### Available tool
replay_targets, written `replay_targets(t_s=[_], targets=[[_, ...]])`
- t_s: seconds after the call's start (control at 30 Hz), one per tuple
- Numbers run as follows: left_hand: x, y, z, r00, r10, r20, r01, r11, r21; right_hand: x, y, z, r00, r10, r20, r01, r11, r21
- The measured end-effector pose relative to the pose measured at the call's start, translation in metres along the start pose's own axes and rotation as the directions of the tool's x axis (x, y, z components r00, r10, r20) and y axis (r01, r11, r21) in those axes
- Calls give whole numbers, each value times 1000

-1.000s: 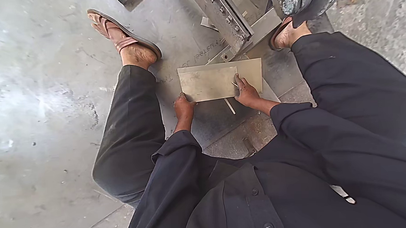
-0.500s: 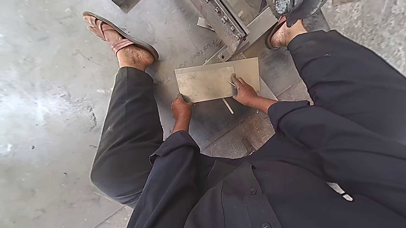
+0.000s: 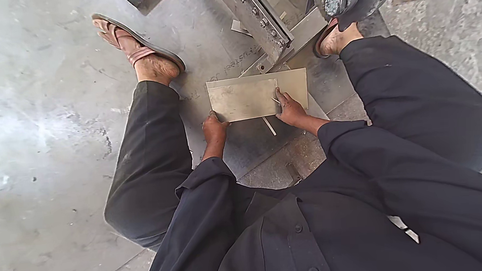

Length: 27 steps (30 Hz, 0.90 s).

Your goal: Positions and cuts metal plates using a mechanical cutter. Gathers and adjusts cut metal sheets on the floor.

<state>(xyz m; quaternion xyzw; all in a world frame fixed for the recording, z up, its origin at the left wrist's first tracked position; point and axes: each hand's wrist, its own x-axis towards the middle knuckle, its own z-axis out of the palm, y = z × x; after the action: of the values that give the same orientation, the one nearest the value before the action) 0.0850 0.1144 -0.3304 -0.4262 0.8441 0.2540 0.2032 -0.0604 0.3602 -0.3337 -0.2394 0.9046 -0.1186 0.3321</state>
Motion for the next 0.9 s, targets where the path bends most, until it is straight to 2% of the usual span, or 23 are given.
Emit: replay_targets(t_s=[0.33, 0.47, 0.6, 0.9], targets=[[-3, -4, -1, 1000, -1, 19, 2, 999, -46, 2, 4, 4, 1000, -1, -16, 1, 1000, 13], [2, -5, -1, 998, -28, 56, 31, 997, -65, -5, 19, 19, 981, -101, -166, 110, 993, 43], [4, 0, -5, 997, -38, 73, 44, 995, -92, 0, 4, 7, 999, 5, -49, -5, 1000, 18], [8, 0, -8, 994, -36, 102, 46, 994, -98, -2, 3, 8, 998, 7, -68, -4, 999, 39]])
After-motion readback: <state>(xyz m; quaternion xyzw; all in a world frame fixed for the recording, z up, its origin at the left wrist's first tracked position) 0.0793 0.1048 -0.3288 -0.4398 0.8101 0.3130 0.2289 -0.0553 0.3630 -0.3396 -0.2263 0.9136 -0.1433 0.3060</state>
